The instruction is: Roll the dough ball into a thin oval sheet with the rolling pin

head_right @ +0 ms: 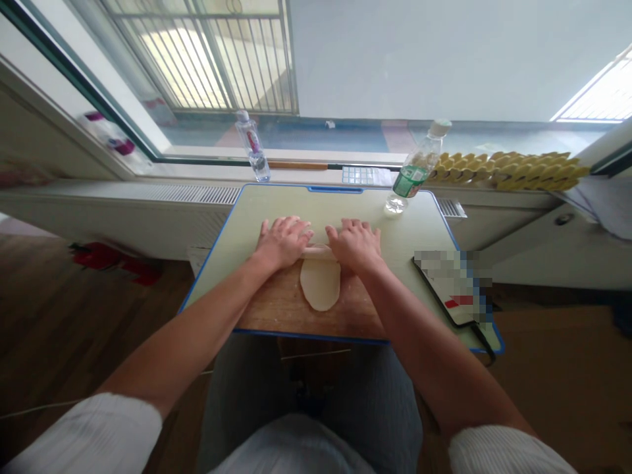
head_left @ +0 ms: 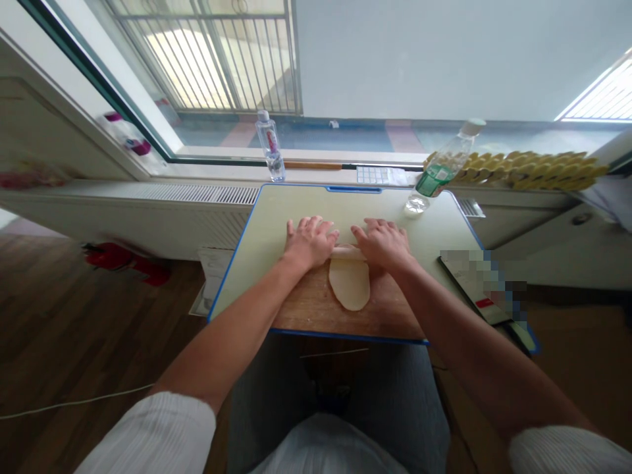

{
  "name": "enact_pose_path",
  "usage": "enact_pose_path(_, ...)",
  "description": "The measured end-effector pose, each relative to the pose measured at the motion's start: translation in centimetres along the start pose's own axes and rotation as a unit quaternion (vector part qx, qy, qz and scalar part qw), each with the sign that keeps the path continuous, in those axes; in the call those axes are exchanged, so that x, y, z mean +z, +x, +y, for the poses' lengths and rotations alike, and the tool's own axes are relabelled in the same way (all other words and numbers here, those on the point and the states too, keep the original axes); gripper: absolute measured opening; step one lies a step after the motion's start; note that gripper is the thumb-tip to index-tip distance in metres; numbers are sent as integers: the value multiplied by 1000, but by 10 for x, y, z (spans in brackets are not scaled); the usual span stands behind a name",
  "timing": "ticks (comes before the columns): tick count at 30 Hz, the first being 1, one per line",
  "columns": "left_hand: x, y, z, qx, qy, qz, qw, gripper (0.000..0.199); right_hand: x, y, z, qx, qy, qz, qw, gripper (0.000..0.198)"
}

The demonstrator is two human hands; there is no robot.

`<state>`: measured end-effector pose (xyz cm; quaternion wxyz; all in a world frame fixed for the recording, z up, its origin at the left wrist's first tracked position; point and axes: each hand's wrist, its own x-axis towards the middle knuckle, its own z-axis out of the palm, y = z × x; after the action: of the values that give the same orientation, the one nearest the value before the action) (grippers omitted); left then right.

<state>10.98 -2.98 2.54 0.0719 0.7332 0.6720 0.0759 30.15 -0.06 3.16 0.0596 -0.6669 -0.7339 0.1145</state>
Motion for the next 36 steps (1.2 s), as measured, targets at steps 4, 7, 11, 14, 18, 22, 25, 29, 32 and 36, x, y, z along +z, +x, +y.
enact_pose_path(4,2,-24,6,4,10,7,1000,62,6,-28,0,-12,-20,32,999,70)
enact_pose_path(7,3,-50,9,15,16,20,1000,63,14,-57,0,-37,-43,89,994,68)
enact_pose_path(11,8,-100,13,48,5,62,997,62,28,-110,3,-77,-44,147,985,64)
enact_pose_path(14,13,-141,15,58,-8,80,995,62,39,-151,8,-97,-33,178,979,64)
enact_pose_path(18,16,-180,17,76,-10,94,993,60,49,-190,15,-125,-36,195,972,64)
enact_pose_path(22,18,-179,16,76,-7,99,992,59,50,-190,16,-120,-42,187,974,64)
enact_pose_path(25,18,-152,15,64,-6,89,994,59,44,-163,12,-94,-45,158,982,65)
enact_pose_path(29,13,-99,13,44,4,63,997,58,30,-111,4,-64,-49,126,989,66)
enact_pose_path(32,8,-65,12,28,15,37,999,58,21,-80,-2,-42,-40,125,990,68)
enact_pose_path(36,8,-62,13,32,11,50,998,59,19,-80,-2,-45,-34,126,990,67)
